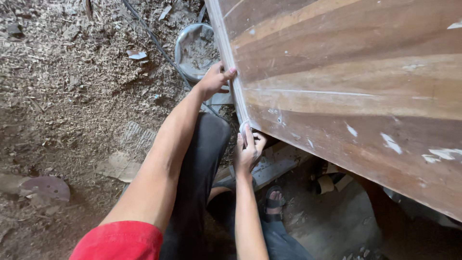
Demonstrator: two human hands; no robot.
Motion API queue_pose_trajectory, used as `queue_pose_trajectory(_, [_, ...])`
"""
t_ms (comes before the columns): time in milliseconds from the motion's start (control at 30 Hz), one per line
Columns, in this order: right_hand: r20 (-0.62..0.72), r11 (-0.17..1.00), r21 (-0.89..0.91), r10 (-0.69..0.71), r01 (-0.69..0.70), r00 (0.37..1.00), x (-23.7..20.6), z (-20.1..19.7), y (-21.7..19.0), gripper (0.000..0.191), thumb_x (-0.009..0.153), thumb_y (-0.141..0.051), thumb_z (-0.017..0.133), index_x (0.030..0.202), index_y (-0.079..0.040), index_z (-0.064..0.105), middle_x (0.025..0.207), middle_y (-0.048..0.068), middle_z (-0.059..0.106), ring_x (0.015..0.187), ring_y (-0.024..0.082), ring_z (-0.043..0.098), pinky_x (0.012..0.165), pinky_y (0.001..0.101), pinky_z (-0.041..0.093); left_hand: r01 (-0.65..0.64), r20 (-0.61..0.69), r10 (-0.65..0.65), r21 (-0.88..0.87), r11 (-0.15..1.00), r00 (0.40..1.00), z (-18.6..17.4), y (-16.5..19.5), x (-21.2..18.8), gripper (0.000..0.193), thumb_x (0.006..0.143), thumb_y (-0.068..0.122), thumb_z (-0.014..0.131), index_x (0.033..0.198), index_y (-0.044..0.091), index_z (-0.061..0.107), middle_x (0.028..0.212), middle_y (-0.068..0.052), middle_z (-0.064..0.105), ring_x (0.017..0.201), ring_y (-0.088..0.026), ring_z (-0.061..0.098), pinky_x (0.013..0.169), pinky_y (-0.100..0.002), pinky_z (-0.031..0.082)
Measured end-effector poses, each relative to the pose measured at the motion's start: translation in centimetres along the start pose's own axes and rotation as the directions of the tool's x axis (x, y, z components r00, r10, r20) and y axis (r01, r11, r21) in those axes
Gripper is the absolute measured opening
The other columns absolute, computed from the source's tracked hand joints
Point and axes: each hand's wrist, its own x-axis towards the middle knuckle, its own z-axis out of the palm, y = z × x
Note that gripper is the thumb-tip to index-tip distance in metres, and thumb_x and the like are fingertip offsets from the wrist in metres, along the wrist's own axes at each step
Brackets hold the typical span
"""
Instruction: The person kneels on the ground and sands the edge and corner of a large wooden door panel using a small sanding block, rubbing along the wood edge repeatedly and repositioning the panel to sand different sections.
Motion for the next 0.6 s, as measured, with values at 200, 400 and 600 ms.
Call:
queue_pose_trajectory(200, [-0.05, 0.998, 0.045, 0.049, -0.046, 0.998, -0.37, 0.04, 0.01, 0.036, 0.097, -0.023, 0.068, 0.129, -0.007, 0.073, 0.106, 0.012, 0.052, 0.085, 0.024, 0.057, 0.076, 0.0356, 0.051, -0.018, -0.01, 0.018, -0.009, 1.0, 1.0, -0.06, 0.02, -0.19, 0.061, 0.093, 0.05, 0.066, 0.14, 0.016, 0.049, 0.13, -0.01, 0.064, 0.119, -0.032, 0.063, 0.093, -0.056, 0.056])
queue_pose_trajectory(400, [-0.006, 0.996, 0.054, 0.075, -0.075, 0.997, 0.05, -0.13, 0.2, 0.034, 0.091, -0.014, 0.071, 0.125, -0.007, 0.075, 0.103, 0.013, 0.054, 0.075, 0.023, 0.058, 0.07, 0.036, 0.052, -0.018, -0.034, 0.018, 0.015, 1.0, 0.999, 0.05, -0.23, -0.15, 0.06, 0.093, 0.051, 0.065, 0.139, 0.017, 0.05, 0.129, -0.008, 0.065, 0.118, -0.029, 0.063, 0.092, -0.055, 0.057])
queue_pose_trajectory(600, [-0.046, 0.987, 0.076, 0.147, -0.144, 0.988, 0.58, 0.42, -0.6, 0.032, 0.094, -0.012, 0.072, 0.125, -0.008, 0.075, 0.107, 0.016, 0.059, 0.086, 0.026, 0.066, 0.077, 0.0366, 0.056, -0.029, -0.032, 0.032, 0.077, 0.997, 0.999, 0.16, -0.43, 0.07, 0.053, 0.096, 0.049, 0.063, 0.136, 0.015, 0.053, 0.128, -0.009, 0.067, 0.117, -0.028, 0.065, 0.089, -0.053, 0.059])
